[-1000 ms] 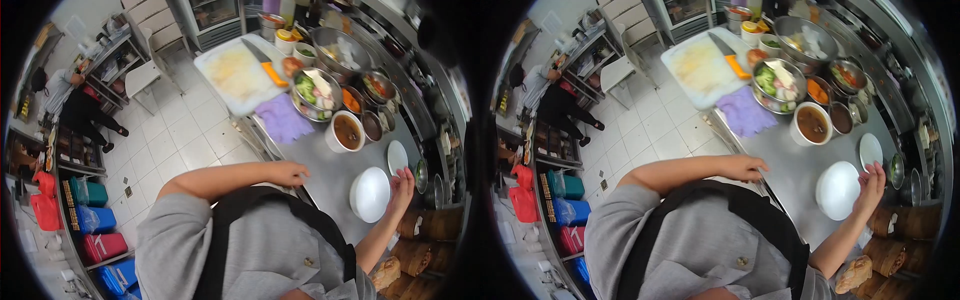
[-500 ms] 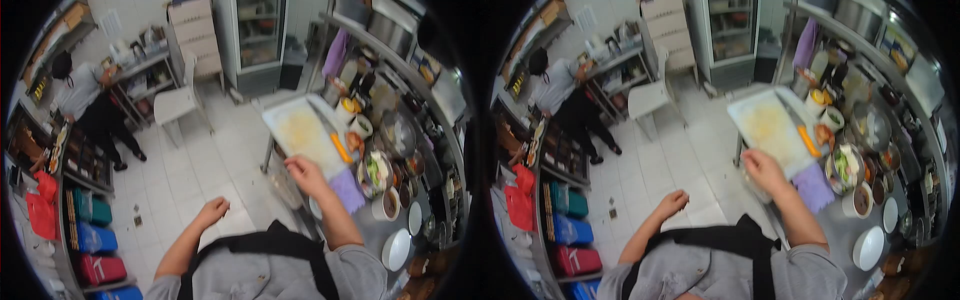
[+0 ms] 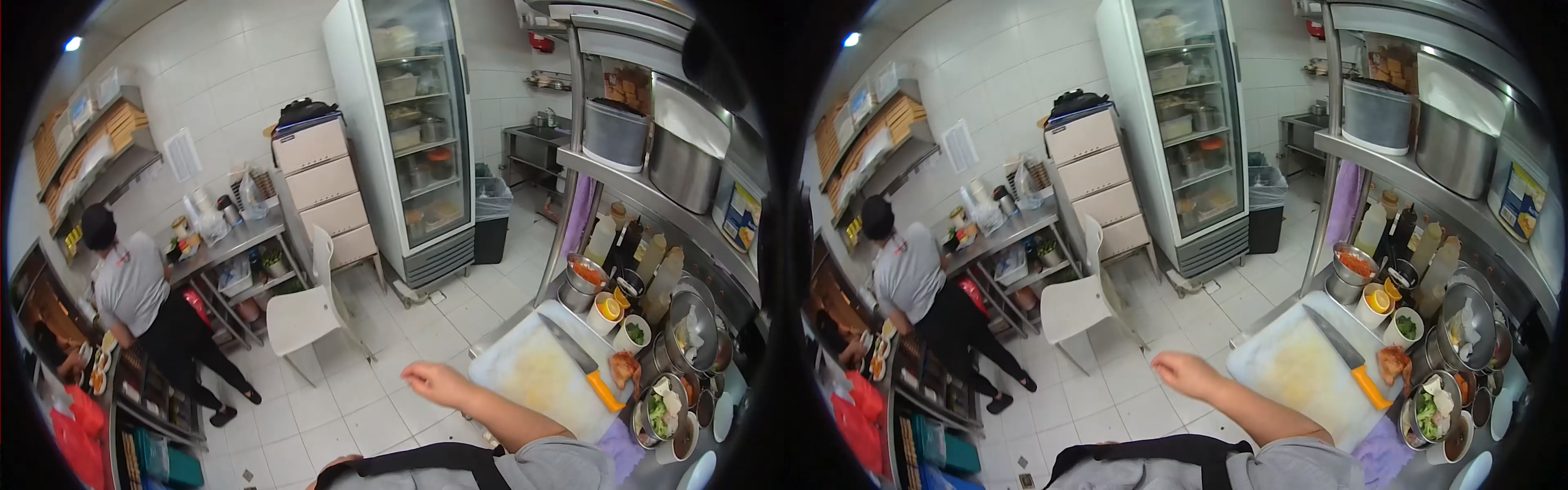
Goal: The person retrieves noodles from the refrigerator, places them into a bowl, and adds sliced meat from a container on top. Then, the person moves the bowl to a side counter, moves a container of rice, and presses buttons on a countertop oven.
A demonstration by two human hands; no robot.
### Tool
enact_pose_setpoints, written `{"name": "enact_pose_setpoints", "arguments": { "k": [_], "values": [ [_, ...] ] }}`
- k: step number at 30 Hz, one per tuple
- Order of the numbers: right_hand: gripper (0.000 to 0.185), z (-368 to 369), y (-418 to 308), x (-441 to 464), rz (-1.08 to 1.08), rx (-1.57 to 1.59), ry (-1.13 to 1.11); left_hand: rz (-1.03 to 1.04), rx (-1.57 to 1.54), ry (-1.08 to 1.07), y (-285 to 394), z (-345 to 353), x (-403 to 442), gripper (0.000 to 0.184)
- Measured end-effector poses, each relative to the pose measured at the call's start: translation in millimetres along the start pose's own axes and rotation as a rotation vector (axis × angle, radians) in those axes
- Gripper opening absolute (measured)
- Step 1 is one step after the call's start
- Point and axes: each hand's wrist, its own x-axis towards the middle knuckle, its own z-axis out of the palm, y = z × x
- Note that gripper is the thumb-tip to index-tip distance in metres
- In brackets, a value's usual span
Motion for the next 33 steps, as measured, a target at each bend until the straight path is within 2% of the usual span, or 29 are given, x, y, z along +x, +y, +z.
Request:
{"name": "enact_pose_setpoints", "arguments": {
  "k": [1, 3, 5, 7, 8, 9, 10, 11, 13, 18, 21, 23, 24, 26, 28, 30, 32, 33],
  "values": [
    [0.018, 4.4, 3.0, 7.2, 0.011, -0.008, 0.013, -0.014, 0.009, -0.027, -9.4, -7.2, 14.0, 0.046],
    [0.019, 9.3, 10.2, 21.3, -0.044, -0.160, -0.163, 0.002, 0.047, -0.055, -9.3, -27.8, 37.0, 0.046],
    [0.020, 4.0, 25.0, 30.9, 0.023, -0.199, -0.116, 0.084, 0.098, -0.048, 1.8, -55.6, 59.7, 0.046],
    [0.022, -2.6, 46.5, 36.6, 0.120, -0.289, -0.012, 0.143, 0.214, -0.024, 49.6, -95.3, 68.5, 0.046],
    [0.023, -7.9, 60.0, 37.6, 0.168, -0.348, 0.044, 0.041, 0.335, -0.069, 105.8, -125.1, 61.6, 0.048],
    [0.023, -13.8, 68.2, 39.0, 0.219, -0.405, 0.092, 0.041, 0.296, -0.045, 133.3, -142.2, 64.0, 0.049],
    [0.024, -20.5, 77.0, 41.1, 0.269, -0.462, 0.143, 0.133, 0.323, 0.016, 143.2, -152.3, 76.7, 0.048],
    [0.023, -25.3, 91.8, 41.5, 0.331, -0.476, 0.193, 0.235, 0.377, 0.032, 153.9, -165.8, 91.6, 0.038],
    [0.021, -30.3, 129.7, 33.2, 0.464, -0.563, 0.239, 0.527, 0.259, 0.051, 154.8, -187.6, 139.1, 0.028],
    [0.021, -33.2, 175.9, 27.7, 0.679, -0.714, 0.225, 0.672, 0.349, -0.095, 214.0, -240.1, 236.3, 0.029],
    [0.028, -42.7, 179.6, 43.7, 0.845, -0.638, 0.172, 0.883, 0.370, -0.180, 250.0, -246.6, 294.8, 0.029],
    [0.040, -64.6, 175.0, 65.5, 1.051, -0.514, -0.115, 0.917, 0.332, -0.193, 281.7, -245.8, 329.6, 0.032],
    [0.040, -71.1, 189.1, 66.5, 1.076, -0.511, -0.110, 0.922, 0.279, -0.191, 293.0, -238.2, 344.3, 0.036],
    [0.047, -92.6, 225.2, 80.4, 0.977, -0.430, -0.313, 0.938, 0.313, -0.224, 304.9, -227.1, 382.9, 0.040],
    [0.048, -114.1, 253.3, 100.1, 0.987, -0.475, -0.286, 0.958, 0.364, -0.239, 335.4, -235.0, 410.1, 0.044],
    [0.049, -129.5, 271.0, 125.0, 1.008, -0.496, -0.259, 0.923, 0.401, -0.432, 357.1, -243.5, 428.5, 0.048],
    [0.048, -155.0, 277.2, 160.7, 0.955, -0.493, -0.306, 0.969, 0.388, -0.431, 373.1, -251.1, 462.6, 0.044],
    [0.048, -167.6, 281.5, 179.6, 0.927, -0.473, -0.312, 0.994, 0.393, -0.357, 386.2, -258.8, 477.0, 0.039]
  ]
}}
